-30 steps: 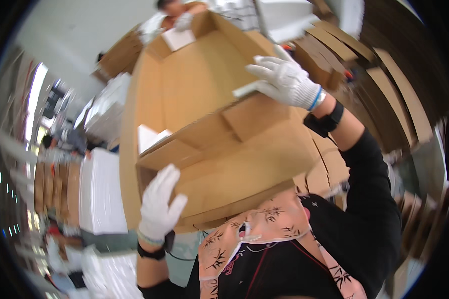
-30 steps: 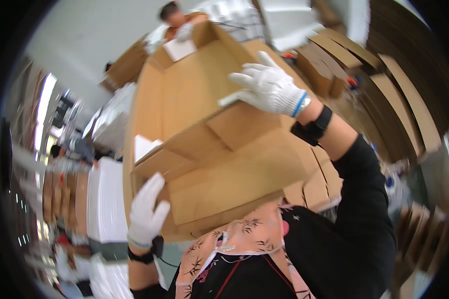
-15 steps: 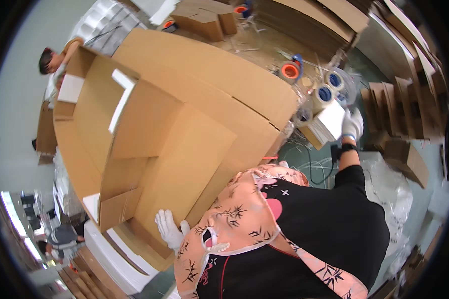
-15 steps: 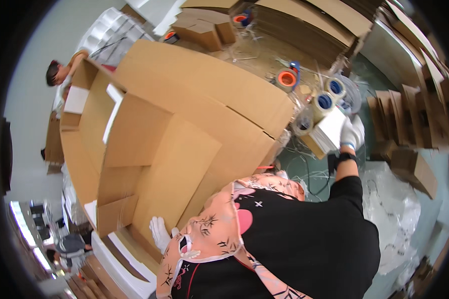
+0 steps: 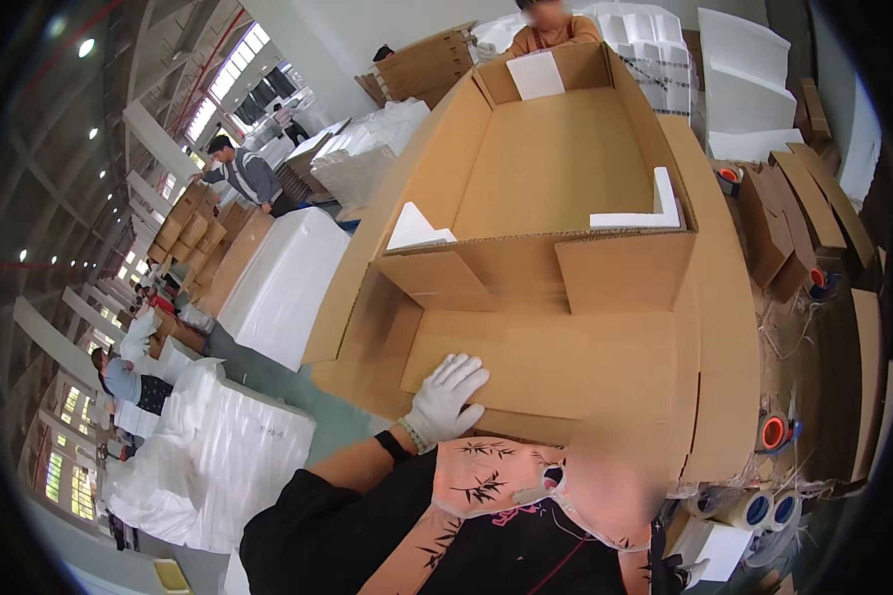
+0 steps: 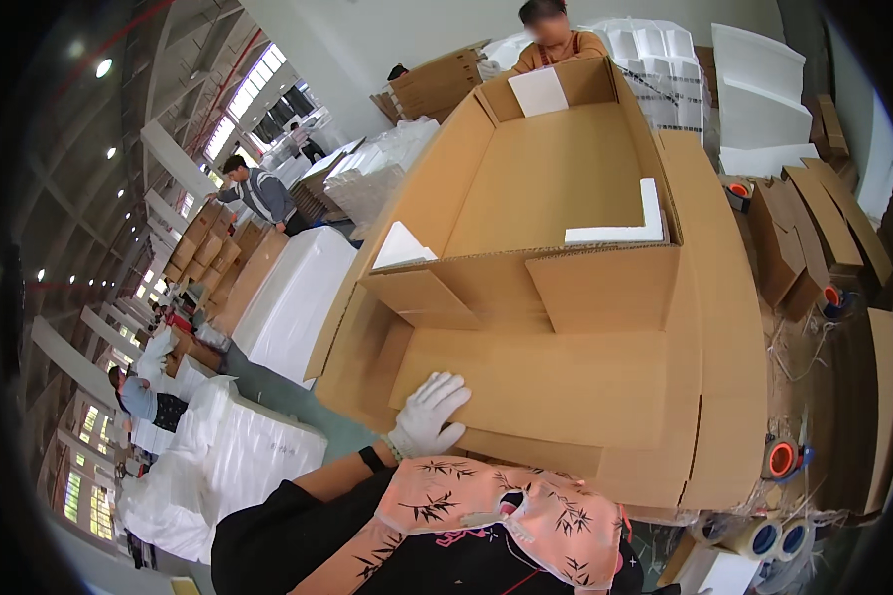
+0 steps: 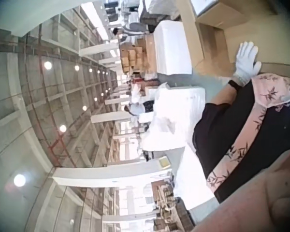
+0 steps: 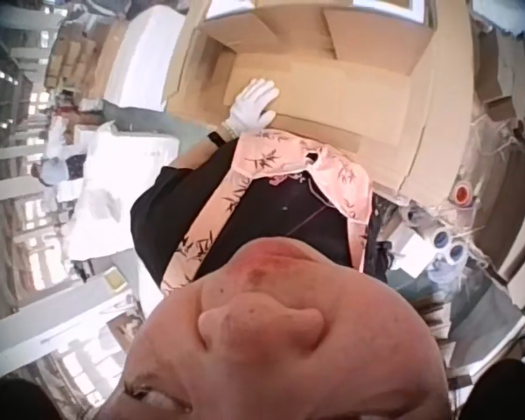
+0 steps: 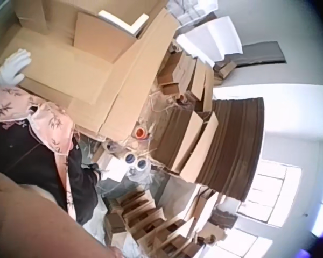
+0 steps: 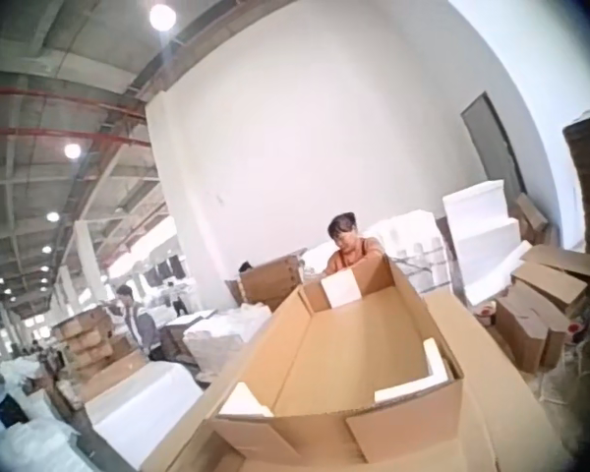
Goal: The person assembles cardboard boxes and packs them with white foam inserts. They place corner protectors and large foam sheets inside the boxes, then use a tape dispenser to seal the cardboard flaps. The process is repeated for multiple boxes in a warehouse setting.
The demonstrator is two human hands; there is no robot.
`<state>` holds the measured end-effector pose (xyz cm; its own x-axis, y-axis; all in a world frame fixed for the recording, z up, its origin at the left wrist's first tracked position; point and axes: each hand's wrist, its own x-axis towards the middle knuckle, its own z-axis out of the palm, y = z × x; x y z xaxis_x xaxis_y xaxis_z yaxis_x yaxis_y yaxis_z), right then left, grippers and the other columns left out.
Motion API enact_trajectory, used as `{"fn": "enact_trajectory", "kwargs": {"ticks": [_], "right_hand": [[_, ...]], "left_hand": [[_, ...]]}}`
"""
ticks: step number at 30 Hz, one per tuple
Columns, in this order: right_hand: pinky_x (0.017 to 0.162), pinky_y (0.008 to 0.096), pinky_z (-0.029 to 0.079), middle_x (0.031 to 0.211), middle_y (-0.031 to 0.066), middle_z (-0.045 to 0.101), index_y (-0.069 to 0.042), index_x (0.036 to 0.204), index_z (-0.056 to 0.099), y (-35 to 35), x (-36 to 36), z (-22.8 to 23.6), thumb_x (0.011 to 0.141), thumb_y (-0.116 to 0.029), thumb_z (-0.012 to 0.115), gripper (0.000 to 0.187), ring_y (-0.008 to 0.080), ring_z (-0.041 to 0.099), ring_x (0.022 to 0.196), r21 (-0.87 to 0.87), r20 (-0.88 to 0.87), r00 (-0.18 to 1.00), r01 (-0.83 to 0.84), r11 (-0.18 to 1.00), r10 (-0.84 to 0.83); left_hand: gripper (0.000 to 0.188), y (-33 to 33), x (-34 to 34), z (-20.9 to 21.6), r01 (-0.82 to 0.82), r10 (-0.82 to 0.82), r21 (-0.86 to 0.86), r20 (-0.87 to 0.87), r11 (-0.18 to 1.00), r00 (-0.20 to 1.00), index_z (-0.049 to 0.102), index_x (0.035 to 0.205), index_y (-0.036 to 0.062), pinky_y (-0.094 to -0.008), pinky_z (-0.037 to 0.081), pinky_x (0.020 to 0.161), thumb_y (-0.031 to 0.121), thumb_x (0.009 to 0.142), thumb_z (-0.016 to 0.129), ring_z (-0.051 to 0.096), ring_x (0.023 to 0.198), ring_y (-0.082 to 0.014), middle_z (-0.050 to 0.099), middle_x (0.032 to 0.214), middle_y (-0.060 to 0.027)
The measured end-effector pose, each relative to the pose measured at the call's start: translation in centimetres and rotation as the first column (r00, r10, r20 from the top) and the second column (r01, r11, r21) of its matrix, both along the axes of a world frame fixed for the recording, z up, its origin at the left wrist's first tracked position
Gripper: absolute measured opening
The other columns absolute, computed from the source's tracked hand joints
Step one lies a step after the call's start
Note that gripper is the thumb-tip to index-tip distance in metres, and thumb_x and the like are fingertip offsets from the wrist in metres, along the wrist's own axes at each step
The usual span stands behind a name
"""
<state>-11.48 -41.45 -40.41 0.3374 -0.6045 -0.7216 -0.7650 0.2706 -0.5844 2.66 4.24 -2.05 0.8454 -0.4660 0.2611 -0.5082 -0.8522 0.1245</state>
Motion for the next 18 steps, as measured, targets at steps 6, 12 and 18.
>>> {"fn": "enact_trajectory", "kwargs": {"ticks": [6,12,18], "right_hand": [[0.089,0.0342,0.050,0.119,0.0169,0.068,0.003,0.128,0.060,1.7,0.8,0.3,0.095,-0.039,0.057,0.053,0.0253,0.064,0.105,0.006,0.008,0.997,0.073,0.997,-0.073],[0.092,0.0336,0.049,0.120,0.0164,0.068,0.003,0.128,0.060,1.3,-0.8,-0.6,0.096,-0.036,0.056,0.051,0.0251,0.063,0.107,0.002,-0.015,0.989,0.149,0.989,-0.149],[0.094,0.0329,0.048,0.120,0.0158,0.068,0.002,0.129,0.060,1.1,-2.6,-0.7,0.097,-0.034,0.054,0.048,0.0249,0.062,0.110,-0.015,-0.002,0.975,0.223,0.975,-0.223]], "left_hand": [[0.054,-1.1,0.9,0.9,0.010,-0.010,0.003,-0.022,1.000,1.000,0.057,0.126,0.0040,-0.0514,0.033,0.116,0.026,0.078,0.066,0.048,0.129,-0.0418,0.054,0.134,-0.0215],[0.057,-1.0,0.8,-0.1,-0.003,0.004,0.033,-0.028,0.999,1.000,0.057,0.125,0.0035,-0.0544,0.035,0.114,0.026,0.074,0.069,0.049,0.127,-0.0448,0.054,0.135,-0.0231],[0.056,-0.9,1.1,-0.1,0.009,-0.008,0.029,-0.025,1.000,1.000,0.058,0.120,0.0023,-0.0558,0.037,0.111,0.026,0.071,0.068,0.051,0.122,-0.0457,0.055,0.128,-0.0232]]}}
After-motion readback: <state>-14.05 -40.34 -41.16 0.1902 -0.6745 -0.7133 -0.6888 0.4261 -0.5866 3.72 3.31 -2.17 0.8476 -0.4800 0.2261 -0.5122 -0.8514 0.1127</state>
